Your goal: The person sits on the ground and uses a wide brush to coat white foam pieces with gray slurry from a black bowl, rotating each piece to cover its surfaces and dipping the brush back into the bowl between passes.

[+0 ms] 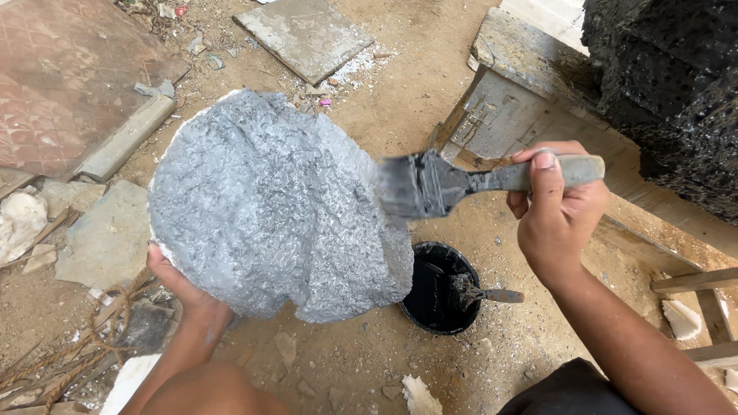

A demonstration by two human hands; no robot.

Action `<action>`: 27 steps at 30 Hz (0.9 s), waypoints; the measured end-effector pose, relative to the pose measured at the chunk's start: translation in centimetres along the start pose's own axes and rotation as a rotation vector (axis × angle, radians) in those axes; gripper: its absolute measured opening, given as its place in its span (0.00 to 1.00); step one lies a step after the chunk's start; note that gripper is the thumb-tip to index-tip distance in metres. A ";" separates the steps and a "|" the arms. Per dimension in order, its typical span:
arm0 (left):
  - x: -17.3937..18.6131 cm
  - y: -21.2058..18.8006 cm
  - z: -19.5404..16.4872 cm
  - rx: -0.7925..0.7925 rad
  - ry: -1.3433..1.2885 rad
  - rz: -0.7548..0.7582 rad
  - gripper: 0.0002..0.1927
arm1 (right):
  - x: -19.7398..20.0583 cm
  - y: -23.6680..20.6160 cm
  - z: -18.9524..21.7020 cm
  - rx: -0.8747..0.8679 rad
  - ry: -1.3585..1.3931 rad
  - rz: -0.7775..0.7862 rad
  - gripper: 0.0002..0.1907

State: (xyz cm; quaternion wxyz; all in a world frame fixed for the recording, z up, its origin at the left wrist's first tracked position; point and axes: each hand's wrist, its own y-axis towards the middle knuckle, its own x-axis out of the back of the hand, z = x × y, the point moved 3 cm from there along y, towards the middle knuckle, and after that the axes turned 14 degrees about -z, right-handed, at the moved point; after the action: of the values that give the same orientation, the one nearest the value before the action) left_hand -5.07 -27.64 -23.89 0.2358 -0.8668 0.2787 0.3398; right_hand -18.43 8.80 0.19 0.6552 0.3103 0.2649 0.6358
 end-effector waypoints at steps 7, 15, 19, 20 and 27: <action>-0.1 0.6 -0.2 -0.038 -0.036 0.013 0.45 | -1.4 -0.5 0.9 0.216 -0.188 0.128 0.11; -0.2 0.3 -0.6 -0.013 0.009 -0.021 0.46 | -2.2 -1.8 3.0 0.489 -0.354 0.188 0.12; -0.7 -0.4 -1.5 -0.067 0.023 0.018 0.48 | -3.2 -2.0 3.3 0.572 -0.470 0.356 0.11; -0.7 -0.5 -1.8 -0.083 0.075 -0.012 0.49 | -3.2 -2.0 3.3 0.587 -0.455 0.320 0.10; -0.8 -1.3 -3.4 -0.192 0.160 -0.032 0.46 | -4.1 -2.6 2.1 0.650 -0.424 0.581 0.04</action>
State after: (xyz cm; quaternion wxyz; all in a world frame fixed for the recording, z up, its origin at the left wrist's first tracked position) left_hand -3.22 -28.50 -20.76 0.1342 -0.9141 0.2486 0.2909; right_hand -15.35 4.59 -0.49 0.3594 0.6828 0.2127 0.5995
